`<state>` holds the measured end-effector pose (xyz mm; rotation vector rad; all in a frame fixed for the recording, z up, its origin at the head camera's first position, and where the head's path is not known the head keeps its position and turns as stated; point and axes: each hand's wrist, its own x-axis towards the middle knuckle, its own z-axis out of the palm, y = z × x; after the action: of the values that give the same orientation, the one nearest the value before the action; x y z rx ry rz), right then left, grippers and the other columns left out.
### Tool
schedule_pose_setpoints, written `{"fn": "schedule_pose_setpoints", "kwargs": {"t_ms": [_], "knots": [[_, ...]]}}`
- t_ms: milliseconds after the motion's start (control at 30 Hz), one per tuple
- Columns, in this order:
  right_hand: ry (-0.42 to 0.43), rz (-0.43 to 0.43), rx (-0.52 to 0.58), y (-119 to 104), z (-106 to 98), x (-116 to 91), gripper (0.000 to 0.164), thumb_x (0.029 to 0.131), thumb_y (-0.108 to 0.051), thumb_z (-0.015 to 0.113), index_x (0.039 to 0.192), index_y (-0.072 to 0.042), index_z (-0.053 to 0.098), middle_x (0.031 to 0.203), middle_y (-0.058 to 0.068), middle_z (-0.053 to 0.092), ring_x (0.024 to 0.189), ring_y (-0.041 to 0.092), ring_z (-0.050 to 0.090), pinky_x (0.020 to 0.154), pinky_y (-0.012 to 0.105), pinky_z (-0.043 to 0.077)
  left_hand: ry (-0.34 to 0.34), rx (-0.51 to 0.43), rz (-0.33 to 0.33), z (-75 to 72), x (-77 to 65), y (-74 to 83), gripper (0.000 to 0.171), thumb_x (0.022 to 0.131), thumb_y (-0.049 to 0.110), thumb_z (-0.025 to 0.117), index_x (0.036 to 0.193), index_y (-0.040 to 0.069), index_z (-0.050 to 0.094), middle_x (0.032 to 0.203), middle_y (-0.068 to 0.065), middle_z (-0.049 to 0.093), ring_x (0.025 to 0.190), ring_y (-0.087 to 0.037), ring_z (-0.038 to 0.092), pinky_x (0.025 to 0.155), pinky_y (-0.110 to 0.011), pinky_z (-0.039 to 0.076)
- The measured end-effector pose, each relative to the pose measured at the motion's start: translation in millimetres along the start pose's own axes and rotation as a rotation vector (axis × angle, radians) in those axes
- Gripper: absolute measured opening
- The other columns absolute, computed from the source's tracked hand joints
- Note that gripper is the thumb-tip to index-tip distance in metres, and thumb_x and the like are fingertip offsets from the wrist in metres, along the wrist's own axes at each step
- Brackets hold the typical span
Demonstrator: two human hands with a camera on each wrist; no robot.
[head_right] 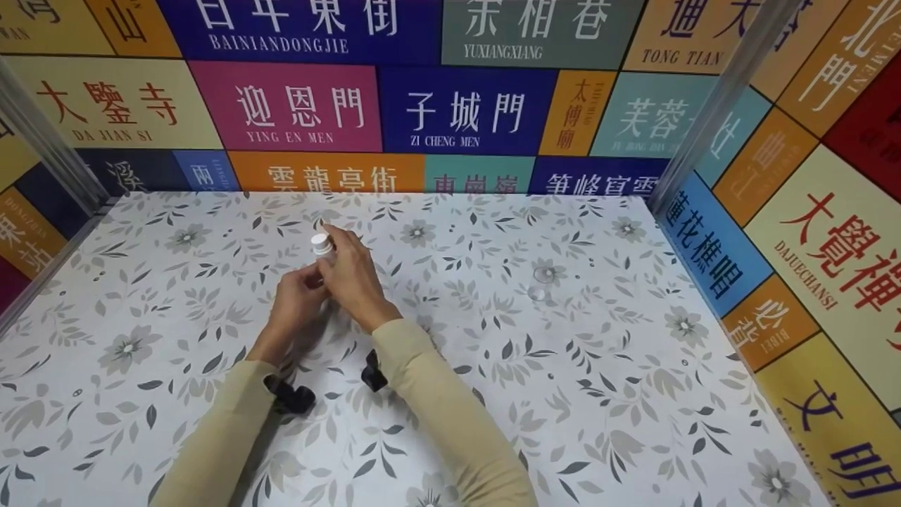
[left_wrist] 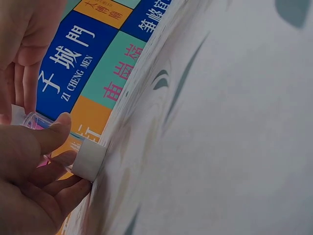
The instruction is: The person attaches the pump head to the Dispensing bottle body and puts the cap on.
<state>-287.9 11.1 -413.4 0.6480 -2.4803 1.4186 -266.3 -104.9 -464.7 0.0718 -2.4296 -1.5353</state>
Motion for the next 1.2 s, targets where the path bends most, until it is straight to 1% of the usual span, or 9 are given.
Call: {"fn": "schedule_pose_setpoints", "kwargs": {"t_ms": [100, 233, 300, 533, 767, 867, 1000, 1100, 1200], "knots": [[0.017, 0.008, 0.023, 0.9, 1.2, -0.5, 0.049, 0.088, 0.001, 0.07, 0.135, 0.001, 0.055, 0.125, 0.018, 0.064, 0.116, 0.028, 0.066, 0.097, 0.028, 0.054, -0.004, 0.004, -0.003, -0.7, 0.7, 1.0, 0.03, 0.088, 0.003, 0.067, 0.117, 0.008, 0.073, 0.111, -0.012, 0.076, 0.102, -0.024, 0.07, 0.089, -0.038, 0.053], [0.04, -0.014, 0.052, 2.1, 3.1, -1.1, 0.047, 0.087, 0.002, 0.071, 0.132, 0.002, 0.057, 0.124, 0.019, 0.064, 0.115, 0.029, 0.066, 0.097, 0.03, 0.054, -0.007, -0.01, -0.001, -1.7, 1.7, 1.2, 0.03, 0.089, 0.003, 0.066, 0.117, 0.007, 0.073, 0.113, -0.013, 0.075, 0.106, -0.024, 0.07, 0.093, -0.039, 0.053], [0.051, -0.023, 0.054, 2.5, 3.8, -1.3, 0.046, 0.087, 0.002, 0.071, 0.131, 0.002, 0.057, 0.123, 0.019, 0.065, 0.115, 0.03, 0.067, 0.097, 0.03, 0.054, -0.006, -0.018, 0.004, -2.0, 2.3, 0.9, 0.029, 0.089, 0.002, 0.066, 0.116, 0.006, 0.073, 0.113, -0.014, 0.075, 0.106, -0.025, 0.07, 0.093, -0.04, 0.053], [0.083, -0.023, 0.077, 3.7, 5.0, -2.2, 0.045, 0.086, 0.002, 0.072, 0.129, 0.004, 0.058, 0.122, 0.02, 0.065, 0.114, 0.029, 0.067, 0.097, 0.028, 0.054, 0.002, -0.006, 0.018, -2.0, 4.2, 1.1, 0.026, 0.089, 0.003, 0.067, 0.113, 0.006, 0.074, 0.109, -0.013, 0.076, 0.098, -0.023, 0.069, 0.088, -0.038, 0.053], [0.127, -0.034, 0.084, 8.3, 9.1, -5.8, 0.046, 0.085, -0.001, 0.075, 0.128, 0.001, 0.06, 0.121, 0.018, 0.066, 0.11, 0.028, 0.069, 0.093, 0.025, 0.055, -0.004, -0.009, 0.005, -2.0, 3.9, -0.3, 0.025, 0.089, 0.003, 0.067, 0.113, 0.006, 0.074, 0.108, -0.012, 0.076, 0.095, -0.023, 0.068, 0.084, -0.035, 0.052], [0.134, -0.048, 0.086, 10.9, 10.5, -6.8, 0.046, 0.086, -0.003, 0.075, 0.129, 0.0, 0.061, 0.119, 0.017, 0.066, 0.109, 0.028, 0.07, 0.093, 0.029, 0.056, -0.002, -0.006, 0.009, -1.7, 2.9, -0.8, 0.026, 0.088, 0.001, 0.067, 0.113, 0.006, 0.074, 0.108, -0.013, 0.076, 0.094, -0.023, 0.067, 0.084, -0.034, 0.051], [0.135, -0.052, 0.081, 12.7, 11.1, -7.6, 0.046, 0.087, -0.005, 0.075, 0.131, -0.003, 0.062, 0.116, 0.016, 0.066, 0.107, 0.027, 0.07, 0.092, 0.035, 0.057, -0.004, 0.004, 0.012, -1.6, 1.4, 0.2, 0.031, 0.087, -0.001, 0.065, 0.116, 0.005, 0.073, 0.11, -0.015, 0.075, 0.098, -0.025, 0.069, 0.086, -0.037, 0.053], [0.142, -0.048, 0.079, 13.5, 12.4, -7.9, 0.045, 0.086, -0.006, 0.075, 0.13, -0.004, 0.063, 0.114, 0.016, 0.067, 0.106, 0.027, 0.07, 0.091, 0.034, 0.057, -0.008, -0.001, 0.002, -1.3, 0.7, 0.7, 0.031, 0.088, 0.0, 0.065, 0.118, 0.006, 0.073, 0.113, -0.014, 0.075, 0.102, -0.024, 0.07, 0.089, -0.038, 0.054], [0.157, -0.041, 0.093, 14.4, 14.4, -8.3, 0.044, 0.085, -0.006, 0.076, 0.127, -0.004, 0.064, 0.114, 0.015, 0.067, 0.104, 0.027, 0.07, 0.09, 0.034, 0.057, -0.009, -0.007, -0.007, -0.9, -0.1, 0.7, 0.029, 0.089, 0.001, 0.066, 0.116, 0.007, 0.073, 0.113, -0.013, 0.075, 0.101, -0.024, 0.07, 0.088, -0.038, 0.055]]}}
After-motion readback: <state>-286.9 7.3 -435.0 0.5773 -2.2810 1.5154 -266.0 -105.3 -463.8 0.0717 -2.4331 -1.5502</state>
